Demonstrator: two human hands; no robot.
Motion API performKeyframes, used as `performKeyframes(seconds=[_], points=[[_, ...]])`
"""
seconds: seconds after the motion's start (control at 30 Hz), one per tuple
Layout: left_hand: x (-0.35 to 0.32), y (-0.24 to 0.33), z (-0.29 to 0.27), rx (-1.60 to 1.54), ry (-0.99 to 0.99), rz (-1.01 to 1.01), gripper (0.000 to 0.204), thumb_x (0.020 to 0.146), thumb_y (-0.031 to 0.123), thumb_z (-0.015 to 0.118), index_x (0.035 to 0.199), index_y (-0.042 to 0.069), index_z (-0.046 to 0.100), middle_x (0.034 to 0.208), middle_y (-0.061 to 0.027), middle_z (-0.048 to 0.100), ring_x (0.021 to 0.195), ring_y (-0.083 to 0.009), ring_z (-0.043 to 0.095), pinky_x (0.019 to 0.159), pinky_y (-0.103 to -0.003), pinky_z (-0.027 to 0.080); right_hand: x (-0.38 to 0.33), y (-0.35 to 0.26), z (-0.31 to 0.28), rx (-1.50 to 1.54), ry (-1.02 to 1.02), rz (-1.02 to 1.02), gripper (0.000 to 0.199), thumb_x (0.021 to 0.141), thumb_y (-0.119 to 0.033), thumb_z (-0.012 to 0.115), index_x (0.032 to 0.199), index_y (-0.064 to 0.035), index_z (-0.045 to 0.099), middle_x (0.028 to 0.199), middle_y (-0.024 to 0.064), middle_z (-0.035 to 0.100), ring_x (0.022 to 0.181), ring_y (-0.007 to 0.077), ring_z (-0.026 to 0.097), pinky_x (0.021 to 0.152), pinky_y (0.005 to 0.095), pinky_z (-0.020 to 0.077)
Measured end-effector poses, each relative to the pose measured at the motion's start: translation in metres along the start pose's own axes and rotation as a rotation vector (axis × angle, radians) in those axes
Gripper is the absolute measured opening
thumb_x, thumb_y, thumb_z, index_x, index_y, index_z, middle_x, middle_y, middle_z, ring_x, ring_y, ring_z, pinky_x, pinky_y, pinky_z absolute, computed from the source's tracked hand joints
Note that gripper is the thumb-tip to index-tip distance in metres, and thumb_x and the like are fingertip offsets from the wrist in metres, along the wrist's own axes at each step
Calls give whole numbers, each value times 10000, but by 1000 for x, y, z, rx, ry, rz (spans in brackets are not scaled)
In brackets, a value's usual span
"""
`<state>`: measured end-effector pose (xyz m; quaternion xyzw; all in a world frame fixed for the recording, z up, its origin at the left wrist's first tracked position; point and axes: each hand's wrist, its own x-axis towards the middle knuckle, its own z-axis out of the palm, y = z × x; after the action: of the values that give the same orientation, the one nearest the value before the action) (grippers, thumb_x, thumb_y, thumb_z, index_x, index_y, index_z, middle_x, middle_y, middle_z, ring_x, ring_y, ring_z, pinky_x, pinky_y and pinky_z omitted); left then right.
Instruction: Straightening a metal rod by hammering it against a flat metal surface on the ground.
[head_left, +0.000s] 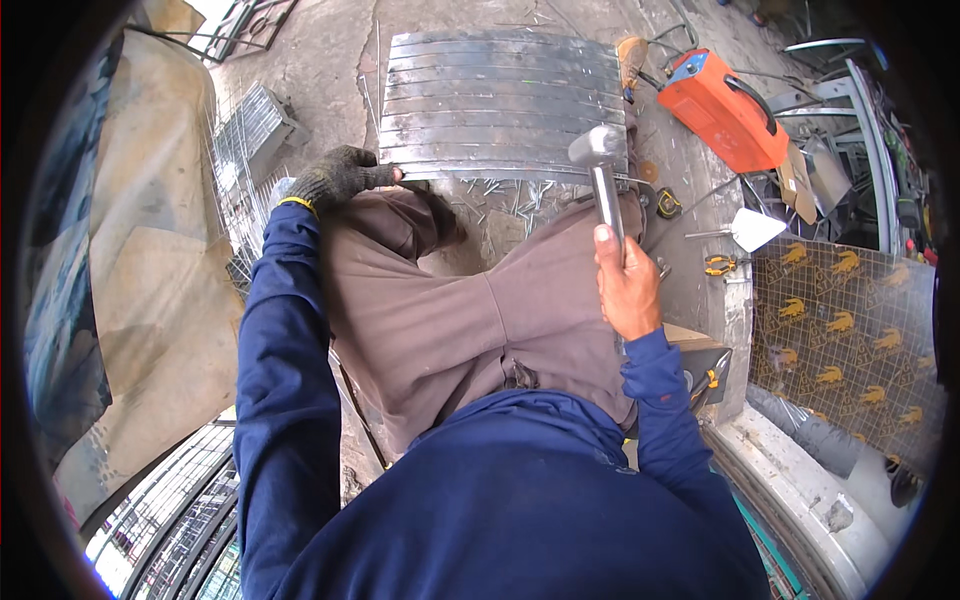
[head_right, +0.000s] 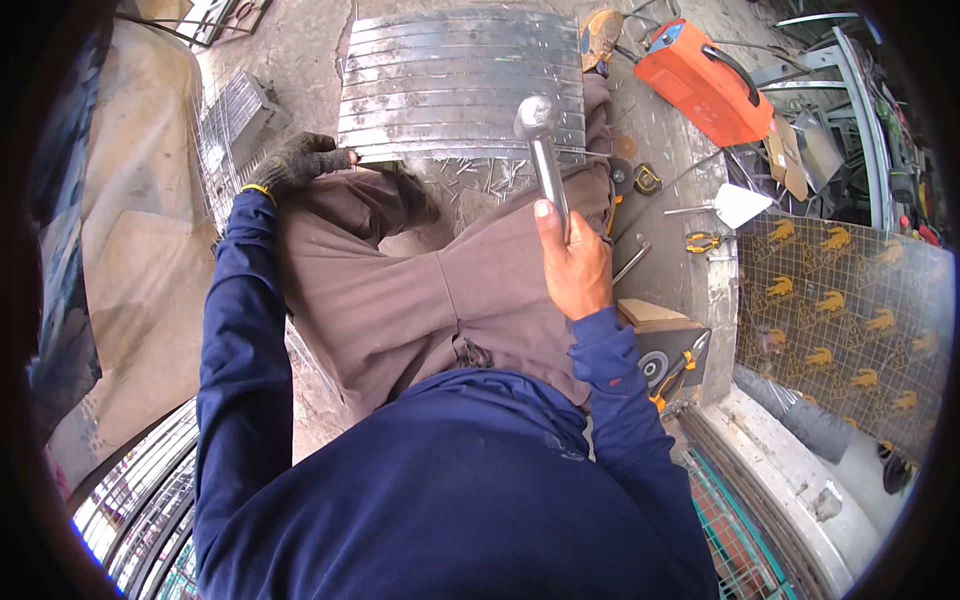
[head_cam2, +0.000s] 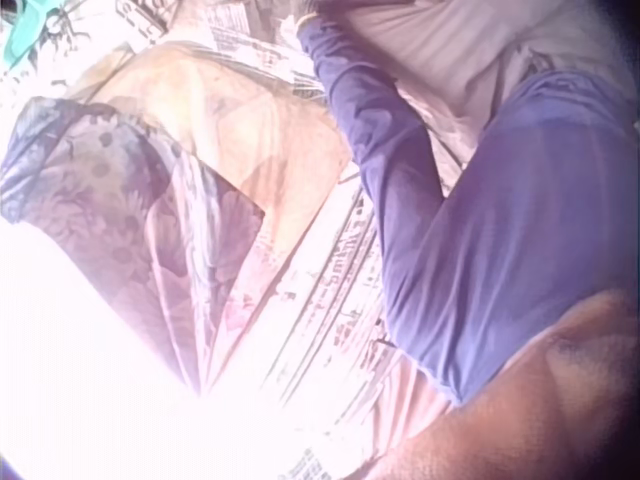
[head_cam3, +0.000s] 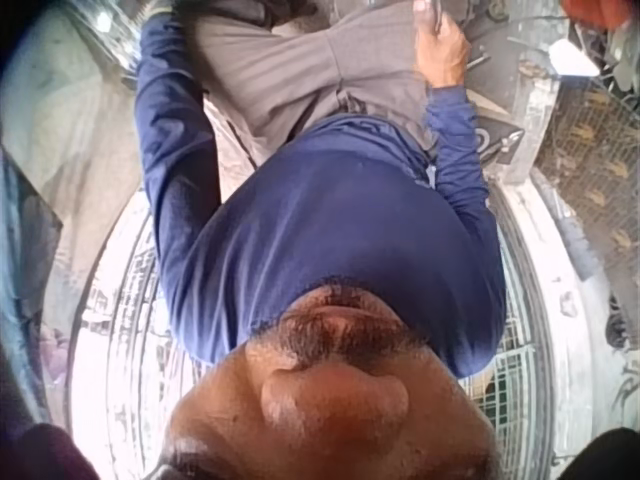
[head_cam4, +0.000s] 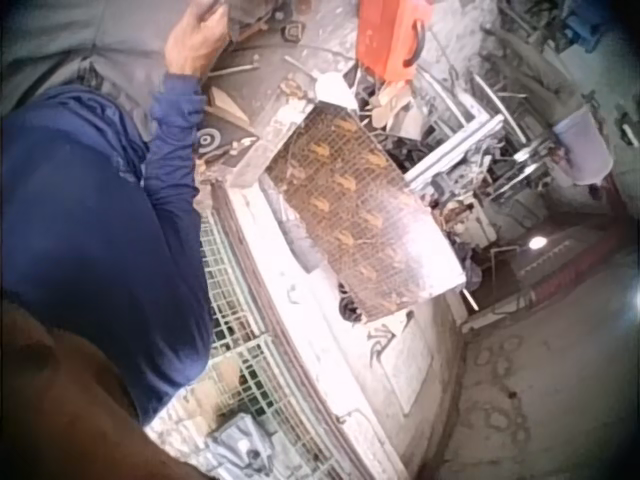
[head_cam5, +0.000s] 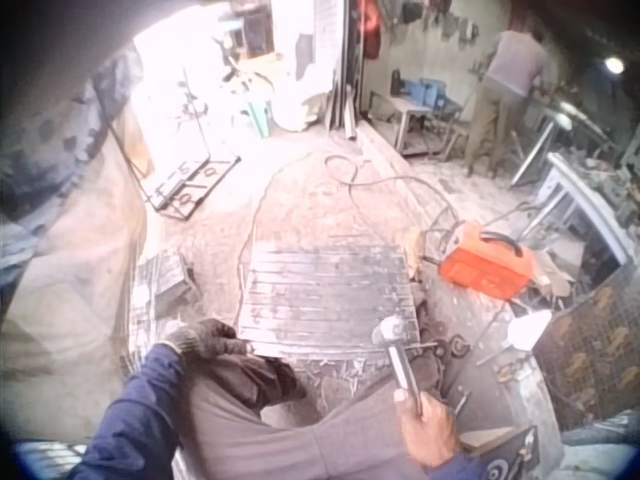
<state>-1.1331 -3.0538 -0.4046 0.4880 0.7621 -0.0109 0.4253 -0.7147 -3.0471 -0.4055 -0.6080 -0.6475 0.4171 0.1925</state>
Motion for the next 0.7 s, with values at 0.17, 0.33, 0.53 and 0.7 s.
performKeyframes(seconds=[0.17, 0.33, 0.53, 0.7], points=[[3, 0, 1, -30, 0, 5, 682, 861, 588, 725, 1203, -2, 706, 1121, -196, 730, 1083, -274, 669, 992, -383, 468, -5, -10, 3, 180, 25, 48, 623, 986, -583, 574, 777, 2, 524, 570, 127, 438, 541, 239, 419, 567, 402, 415], [9, -9, 3, 22, 30, 23, 659, 863, 578, 728, 1199, 12, 713, 1118, -190, 733, 1078, -274, 669, 989, -386, 472, 1, -18, 0, -67, -29, -21, 572, 996, -537, 590, 796, -4, 531, 555, 90, 429, 527, 191, 403, 541, 380, 404], [3, 1, 0, -3, 9, 25, 643, 857, 581, 734, 1200, 38, 720, 1129, -185, 733, 1090, -275, 667, 1005, -390, 464, -10, -28, 9, 158, 7, -45, 535, 1002, -522, 592, 789, -34, 542, 550, 41, 441, 504, 136, 420, 506, 335, 387], [6, -5, 0, -35, -20, 55, 645, 853, 567, 744, 1209, 30, 715, 1160, -193, 725, 1102, -281, 661, 1014, -391, 457, 5, -18, 21, -9, -63, -37, 545, 1006, -529, 584, 806, -22, 565, 545, 15, 461, 522, 102, 439, 512, 323, 395]])
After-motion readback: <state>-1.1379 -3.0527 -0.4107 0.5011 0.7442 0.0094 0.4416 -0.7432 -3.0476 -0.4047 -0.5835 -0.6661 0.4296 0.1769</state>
